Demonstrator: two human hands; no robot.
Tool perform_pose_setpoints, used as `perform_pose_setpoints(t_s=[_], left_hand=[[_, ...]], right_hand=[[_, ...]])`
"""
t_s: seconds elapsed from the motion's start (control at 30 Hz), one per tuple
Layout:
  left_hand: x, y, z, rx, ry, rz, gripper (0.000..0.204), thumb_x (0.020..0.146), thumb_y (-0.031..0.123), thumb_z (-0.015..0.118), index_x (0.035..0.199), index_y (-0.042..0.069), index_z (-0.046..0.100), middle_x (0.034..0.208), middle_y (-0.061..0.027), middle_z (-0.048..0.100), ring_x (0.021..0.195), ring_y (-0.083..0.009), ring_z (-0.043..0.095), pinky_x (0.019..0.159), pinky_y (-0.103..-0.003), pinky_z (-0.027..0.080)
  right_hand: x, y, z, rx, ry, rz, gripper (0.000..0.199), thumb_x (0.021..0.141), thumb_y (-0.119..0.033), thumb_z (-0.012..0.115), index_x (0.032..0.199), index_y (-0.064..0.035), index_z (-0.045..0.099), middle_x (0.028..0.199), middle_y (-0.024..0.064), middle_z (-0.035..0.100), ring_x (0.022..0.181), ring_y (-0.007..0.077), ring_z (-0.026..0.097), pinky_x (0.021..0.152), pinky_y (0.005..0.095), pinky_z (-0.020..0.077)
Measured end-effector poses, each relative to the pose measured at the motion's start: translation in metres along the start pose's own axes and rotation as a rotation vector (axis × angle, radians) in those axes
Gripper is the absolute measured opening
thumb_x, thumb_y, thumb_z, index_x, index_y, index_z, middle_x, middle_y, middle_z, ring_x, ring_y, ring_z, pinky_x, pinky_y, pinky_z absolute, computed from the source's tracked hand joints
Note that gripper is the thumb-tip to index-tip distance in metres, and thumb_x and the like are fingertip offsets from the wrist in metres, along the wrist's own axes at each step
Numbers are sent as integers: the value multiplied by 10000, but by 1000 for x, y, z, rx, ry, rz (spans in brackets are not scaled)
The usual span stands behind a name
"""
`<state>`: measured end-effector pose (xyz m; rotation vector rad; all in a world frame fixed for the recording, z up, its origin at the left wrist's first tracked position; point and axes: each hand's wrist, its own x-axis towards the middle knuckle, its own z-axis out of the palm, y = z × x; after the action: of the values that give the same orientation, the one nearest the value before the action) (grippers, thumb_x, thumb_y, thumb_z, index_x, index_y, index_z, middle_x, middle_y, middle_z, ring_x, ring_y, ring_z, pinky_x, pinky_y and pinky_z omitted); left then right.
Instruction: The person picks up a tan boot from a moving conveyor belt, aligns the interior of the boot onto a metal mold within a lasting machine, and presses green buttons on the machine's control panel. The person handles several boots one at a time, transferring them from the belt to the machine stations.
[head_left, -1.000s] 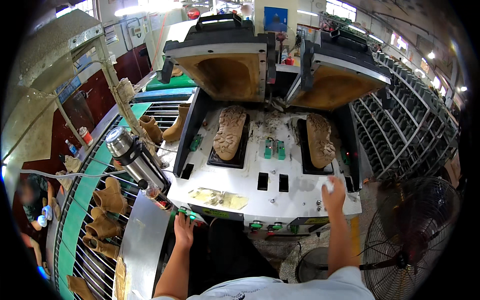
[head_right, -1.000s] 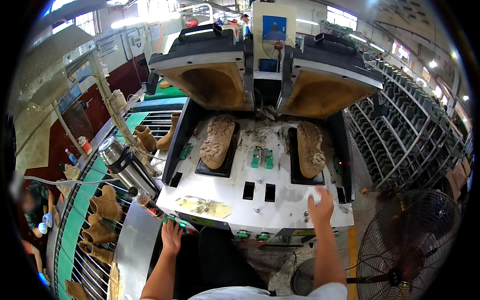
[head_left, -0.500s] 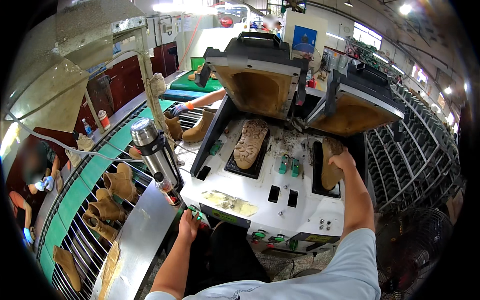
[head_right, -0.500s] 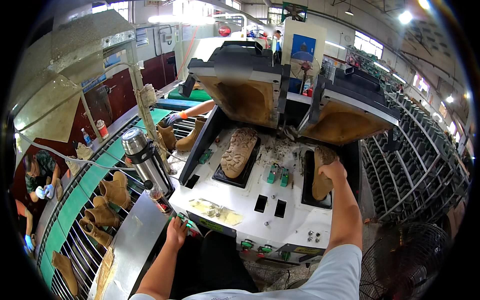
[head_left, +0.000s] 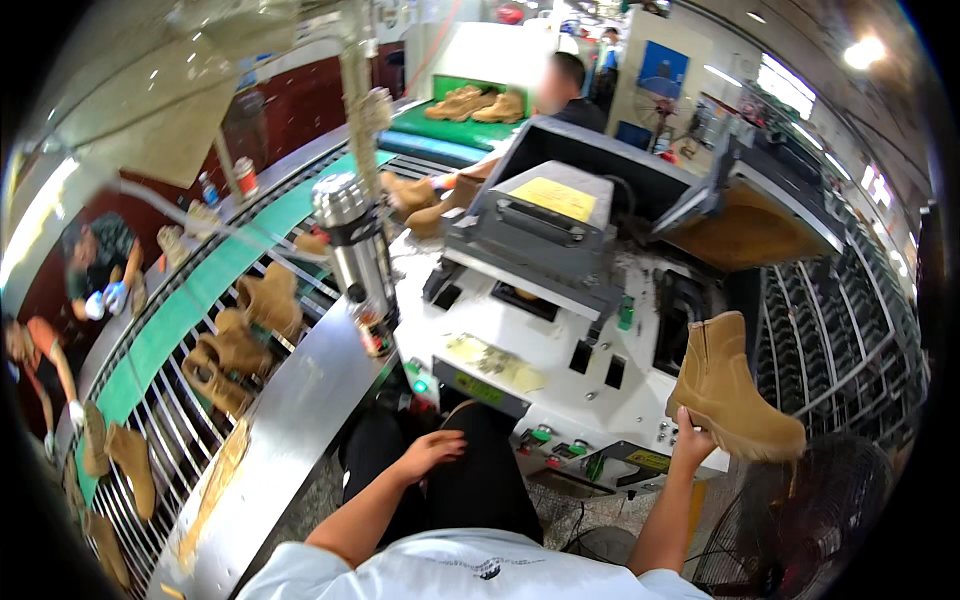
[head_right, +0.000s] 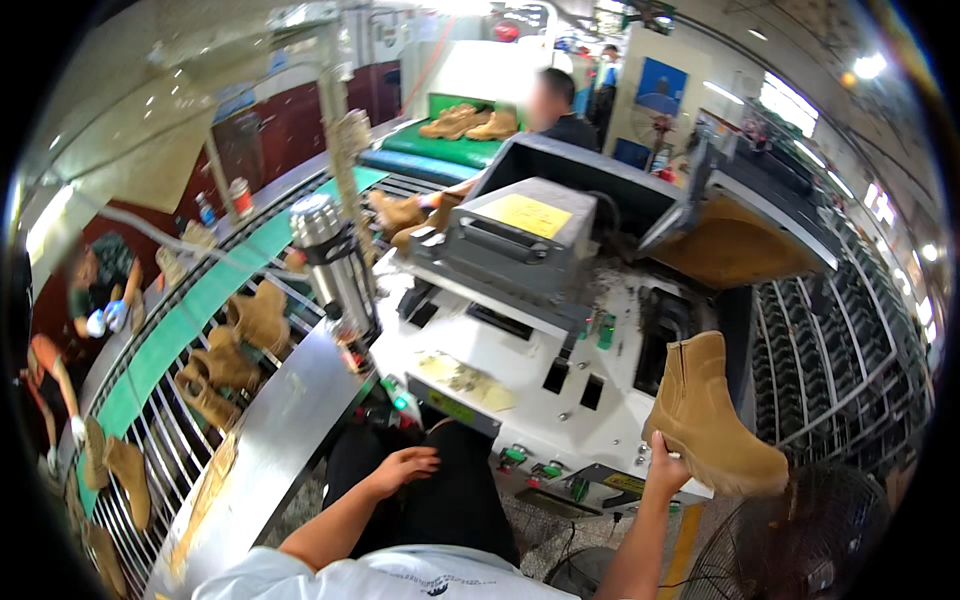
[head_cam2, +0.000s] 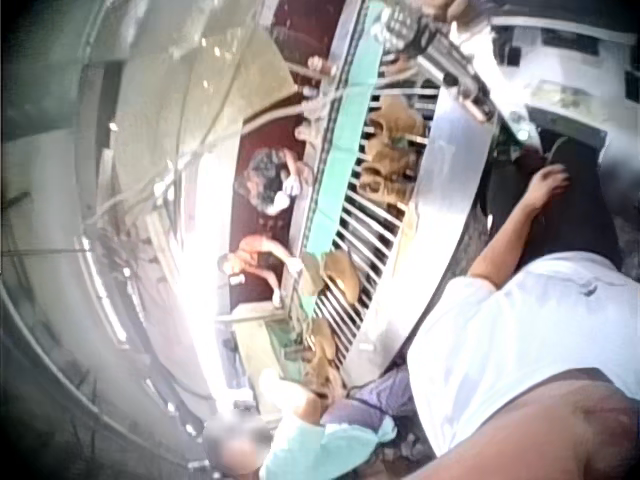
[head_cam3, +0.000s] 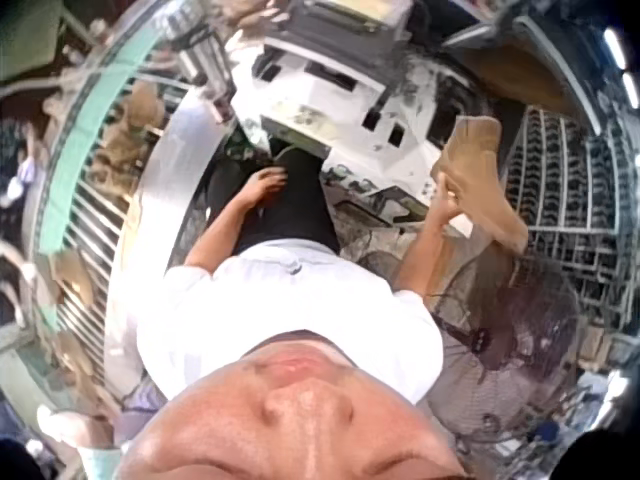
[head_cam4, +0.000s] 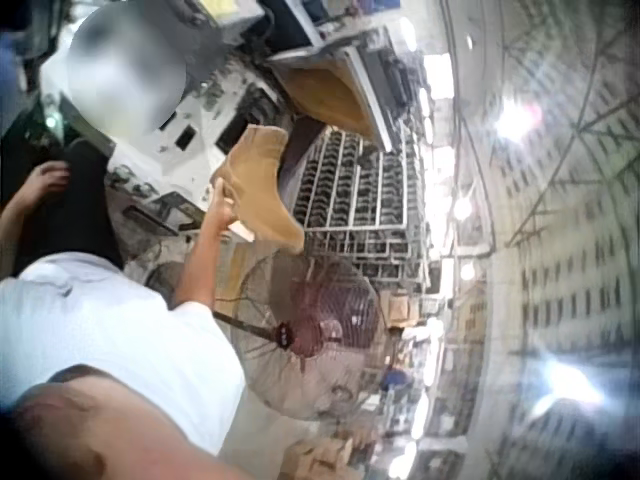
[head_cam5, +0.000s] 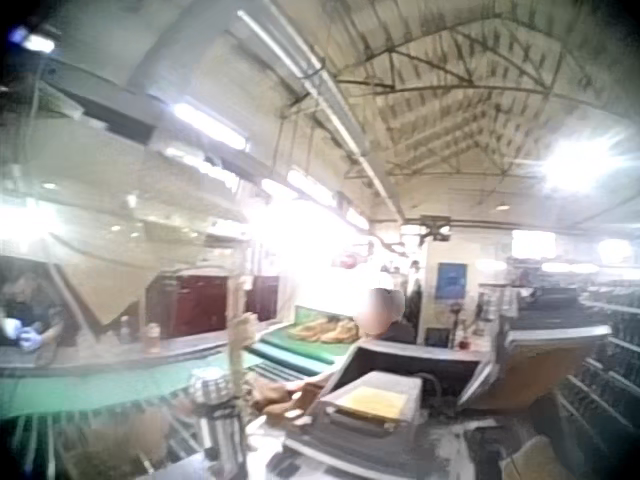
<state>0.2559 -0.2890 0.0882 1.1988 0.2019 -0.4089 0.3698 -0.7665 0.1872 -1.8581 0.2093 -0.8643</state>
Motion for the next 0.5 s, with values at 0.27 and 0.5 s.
perform_pose_setpoints(t_s=[0.27,0.5], left_hand=[[-30,119,81,-413,-567,497,903,766,310,769,1469,77,252,1452,-132,390,1280,-254,438,1051,-423,361],[-192,71,-40,-957,97,657,740,691,179,716,1348,19,414,1288,-175,539,1188,-358,524,1047,-514,392]], right_hand=[[-139,-184,76,649,-711,119,830,721,-344,799,1334,18,372,1266,117,490,1103,222,517,934,366,423],[-149,-344,109,124,-1285,-751,471,741,-366,751,960,4,560,815,103,585,738,245,557,683,350,449]])
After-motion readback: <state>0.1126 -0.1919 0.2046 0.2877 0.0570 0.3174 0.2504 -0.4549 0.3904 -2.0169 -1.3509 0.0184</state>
